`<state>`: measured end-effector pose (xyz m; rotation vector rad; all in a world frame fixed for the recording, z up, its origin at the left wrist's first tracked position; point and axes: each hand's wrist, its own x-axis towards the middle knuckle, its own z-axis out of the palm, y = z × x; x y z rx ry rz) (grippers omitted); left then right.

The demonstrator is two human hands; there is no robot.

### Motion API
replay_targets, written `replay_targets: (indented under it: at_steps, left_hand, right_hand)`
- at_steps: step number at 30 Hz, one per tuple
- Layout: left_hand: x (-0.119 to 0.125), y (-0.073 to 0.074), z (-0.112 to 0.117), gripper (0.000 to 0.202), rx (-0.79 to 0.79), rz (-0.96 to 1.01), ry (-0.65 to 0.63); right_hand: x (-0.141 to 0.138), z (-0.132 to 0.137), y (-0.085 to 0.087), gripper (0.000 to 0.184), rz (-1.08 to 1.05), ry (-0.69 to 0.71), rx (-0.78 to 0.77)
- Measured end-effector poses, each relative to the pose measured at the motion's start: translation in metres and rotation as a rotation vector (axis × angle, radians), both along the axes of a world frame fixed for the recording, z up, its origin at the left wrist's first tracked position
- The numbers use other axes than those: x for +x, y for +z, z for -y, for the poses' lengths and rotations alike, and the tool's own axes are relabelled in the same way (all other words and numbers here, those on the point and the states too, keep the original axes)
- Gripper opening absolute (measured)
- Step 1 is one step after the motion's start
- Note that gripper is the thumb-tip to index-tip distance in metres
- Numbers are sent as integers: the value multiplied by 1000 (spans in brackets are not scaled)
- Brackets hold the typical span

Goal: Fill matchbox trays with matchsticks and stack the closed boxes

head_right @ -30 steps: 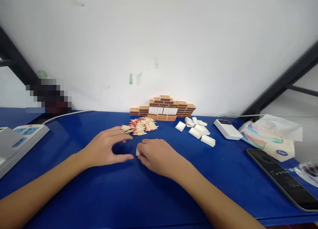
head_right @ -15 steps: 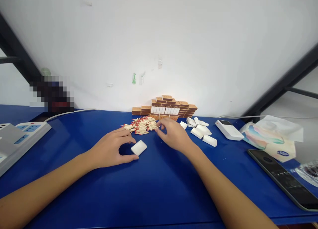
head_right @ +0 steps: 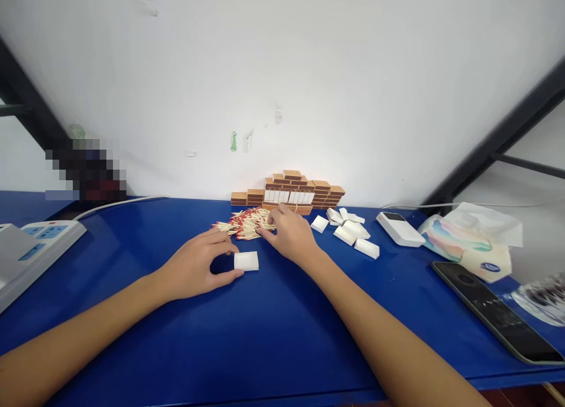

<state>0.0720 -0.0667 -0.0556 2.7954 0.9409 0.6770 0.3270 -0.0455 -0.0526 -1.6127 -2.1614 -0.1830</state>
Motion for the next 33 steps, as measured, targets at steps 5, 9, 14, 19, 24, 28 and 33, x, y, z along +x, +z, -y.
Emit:
replay_targets:
  at_steps: [5,9,14,19,24,28,33]
  left_hand:
    - [-1,0,-2,27,12,10,-5]
    - [-3,0,-3,28,8,7,1]
    - [-4,0,-4,28,-3,-5,7]
    - [-5,0,-5,27,-8,4,9]
    - [-6,0,-6,29,-4,7,10]
    - [-6,2,-6,28,27,22,19]
    - [-7,2,-6,28,42,13,34]
  right_hand:
    - [2,-5,-1,16,138,17,-60]
    - [6,-5,1,18,246,45,-80]
    - [10,-4,1,20,274,83,-78]
    - [22,-2,7,16,231,113,-128]
    - [33,5,17,13,98,160,-98]
    - [29,17,20,17,-17,283,-82]
    - [8,40,24,16,-60,398,-125]
